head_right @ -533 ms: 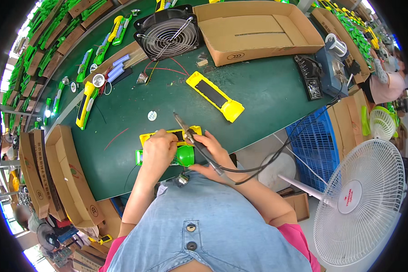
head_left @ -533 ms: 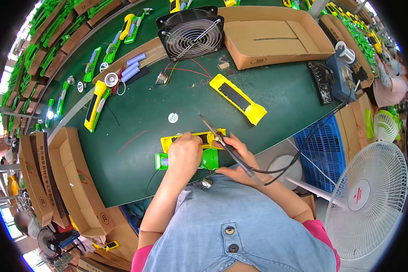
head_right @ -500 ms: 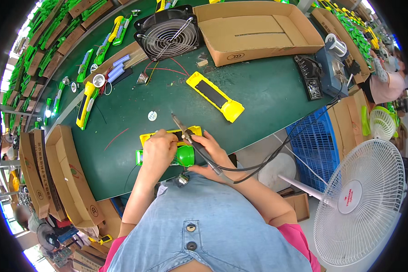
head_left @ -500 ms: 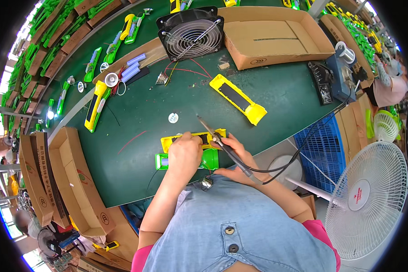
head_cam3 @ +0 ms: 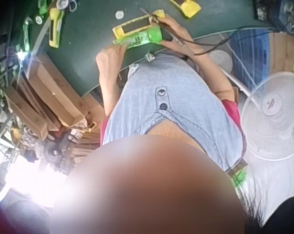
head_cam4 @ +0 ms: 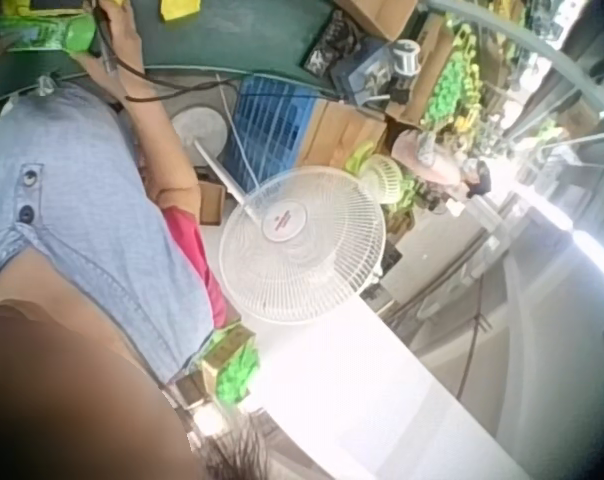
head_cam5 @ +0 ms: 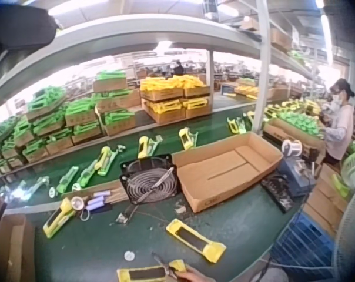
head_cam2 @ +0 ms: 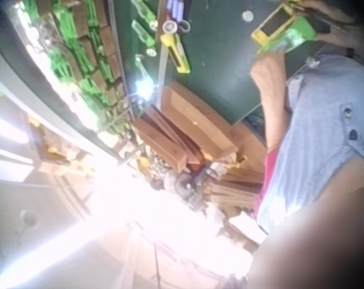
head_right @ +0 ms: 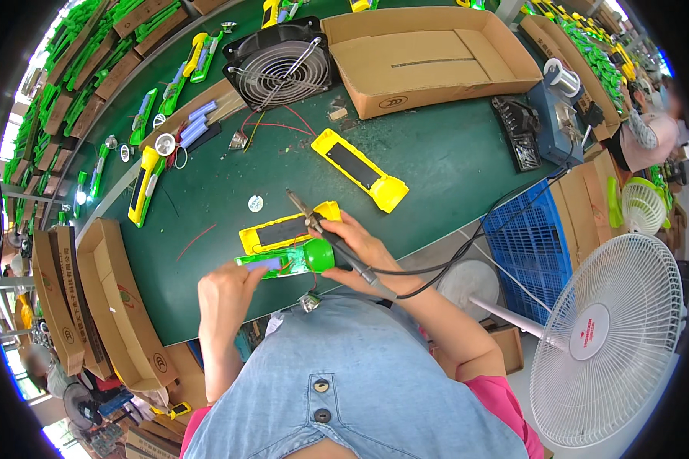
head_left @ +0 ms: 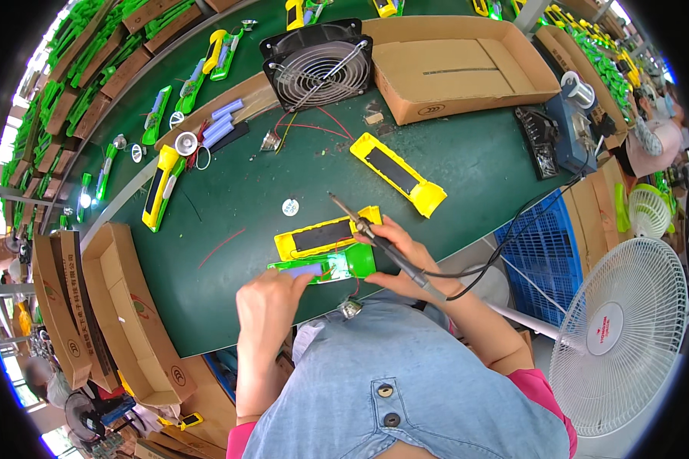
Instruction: The person solders electronic components by hand, joining wires to a circuit board inside a plastic flashlight housing using a soldering iron and solder wire.
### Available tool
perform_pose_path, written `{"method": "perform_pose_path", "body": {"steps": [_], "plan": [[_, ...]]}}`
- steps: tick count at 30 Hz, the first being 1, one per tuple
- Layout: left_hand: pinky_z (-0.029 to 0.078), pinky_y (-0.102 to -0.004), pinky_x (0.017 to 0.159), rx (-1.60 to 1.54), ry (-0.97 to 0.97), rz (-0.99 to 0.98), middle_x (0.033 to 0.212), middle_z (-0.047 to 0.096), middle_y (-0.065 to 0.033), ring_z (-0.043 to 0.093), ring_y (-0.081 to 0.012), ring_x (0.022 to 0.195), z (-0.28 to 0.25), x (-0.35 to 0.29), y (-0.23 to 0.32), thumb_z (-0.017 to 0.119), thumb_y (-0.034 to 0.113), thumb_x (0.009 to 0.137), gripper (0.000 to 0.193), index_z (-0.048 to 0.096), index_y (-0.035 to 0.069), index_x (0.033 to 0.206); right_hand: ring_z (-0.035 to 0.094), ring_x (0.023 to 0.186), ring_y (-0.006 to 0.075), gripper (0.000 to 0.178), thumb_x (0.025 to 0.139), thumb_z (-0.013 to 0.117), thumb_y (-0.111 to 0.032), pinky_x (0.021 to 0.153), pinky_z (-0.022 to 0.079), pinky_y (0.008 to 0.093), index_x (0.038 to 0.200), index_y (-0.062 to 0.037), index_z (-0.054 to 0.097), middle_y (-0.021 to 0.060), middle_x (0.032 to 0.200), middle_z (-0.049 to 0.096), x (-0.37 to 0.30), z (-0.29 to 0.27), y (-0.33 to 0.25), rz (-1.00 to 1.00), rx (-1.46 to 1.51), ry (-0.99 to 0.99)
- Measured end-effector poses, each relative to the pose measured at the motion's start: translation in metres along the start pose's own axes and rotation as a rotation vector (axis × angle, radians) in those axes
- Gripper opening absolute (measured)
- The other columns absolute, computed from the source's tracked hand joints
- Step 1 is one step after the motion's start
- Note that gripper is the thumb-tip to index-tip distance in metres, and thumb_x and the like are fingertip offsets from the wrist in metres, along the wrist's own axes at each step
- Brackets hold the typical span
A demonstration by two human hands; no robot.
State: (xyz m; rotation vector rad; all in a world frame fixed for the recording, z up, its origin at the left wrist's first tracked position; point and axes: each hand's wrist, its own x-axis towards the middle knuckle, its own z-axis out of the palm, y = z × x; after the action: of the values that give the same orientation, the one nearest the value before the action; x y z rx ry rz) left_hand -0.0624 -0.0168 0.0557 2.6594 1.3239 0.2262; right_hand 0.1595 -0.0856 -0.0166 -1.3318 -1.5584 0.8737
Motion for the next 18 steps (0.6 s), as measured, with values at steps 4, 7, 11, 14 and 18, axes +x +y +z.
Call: {"method": "perform_pose_path", "body": {"steps": [4,7,11,14,18], "plan": [[0.044,-0.0349,0.05,0.156,-0.122,-0.181,0.064,0.057,-0.009,0.057,-0.0261,0.058,0.004,-0.018,-0.017,0.066,0.017,0.073,0.014,0.061,0.004,0.071,0.041,0.121,0.0285,0.07,0.065,0.074,-0.008,0.102,0.029,0.0385,0.123,-0.0063,0.035,0.0122,0.122,0.05,0.018,-0.014,0.001,-0.049,-0.015,-0.062],[0.044,-0.0322,0.054,0.079,0.229,-0.119,0.081,0.061,-0.0097,0.059,-0.0227,0.066,0.01,-0.016,-0.014,0.065,0.011,0.072,0.012,0.064,0.004,0.081,0.037,0.124,0.0306,0.067,0.066,0.073,-0.011,0.1,0.034,0.0365,0.123,-0.0061,0.039,0.0126,0.125,0.047,0.022,-0.015,-0.004,-0.031,-0.014,-0.08],[0.043,-0.0334,0.065,-0.098,0.408,0.089,0.087,0.06,-0.0066,0.056,-0.0218,0.076,0.017,-0.006,0.001,0.063,0.002,0.066,0.02,0.065,0.005,0.086,0.054,0.105,0.0258,0.057,0.069,0.071,-0.009,0.1,0.033,0.0431,0.119,-0.0051,0.043,0.0094,0.102,0.06,0.01,-0.011,-0.01,-0.153,-0.07,0.108],[0.044,-0.033,0.062,-0.236,0.416,0.158,0.085,0.059,-0.0062,0.056,-0.022,0.072,0.035,-0.004,0.011,0.064,0.002,0.066,0.019,0.065,0.005,0.084,0.062,0.087,0.0213,0.048,0.071,0.069,-0.009,0.1,0.032,0.0462,0.114,-0.0047,0.048,0.0066,0.087,0.065,-0.007,-0.017,-0.017,-0.201,-0.191,0.162],[0.045,-0.0317,0.059,-0.387,0.394,0.149,0.078,0.058,-0.0048,0.056,-0.0227,0.067,0.05,-0.002,0.016,0.07,-0.001,0.062,0.02,0.064,0.006,0.079,0.064,0.076,0.0197,0.028,0.074,0.064,-0.006,0.101,0.029,0.0484,0.1,-0.0037,0.056,0.0087,0.08,0.065,-0.034,-0.005,-0.017,-0.147,-0.104,0.283]]}}
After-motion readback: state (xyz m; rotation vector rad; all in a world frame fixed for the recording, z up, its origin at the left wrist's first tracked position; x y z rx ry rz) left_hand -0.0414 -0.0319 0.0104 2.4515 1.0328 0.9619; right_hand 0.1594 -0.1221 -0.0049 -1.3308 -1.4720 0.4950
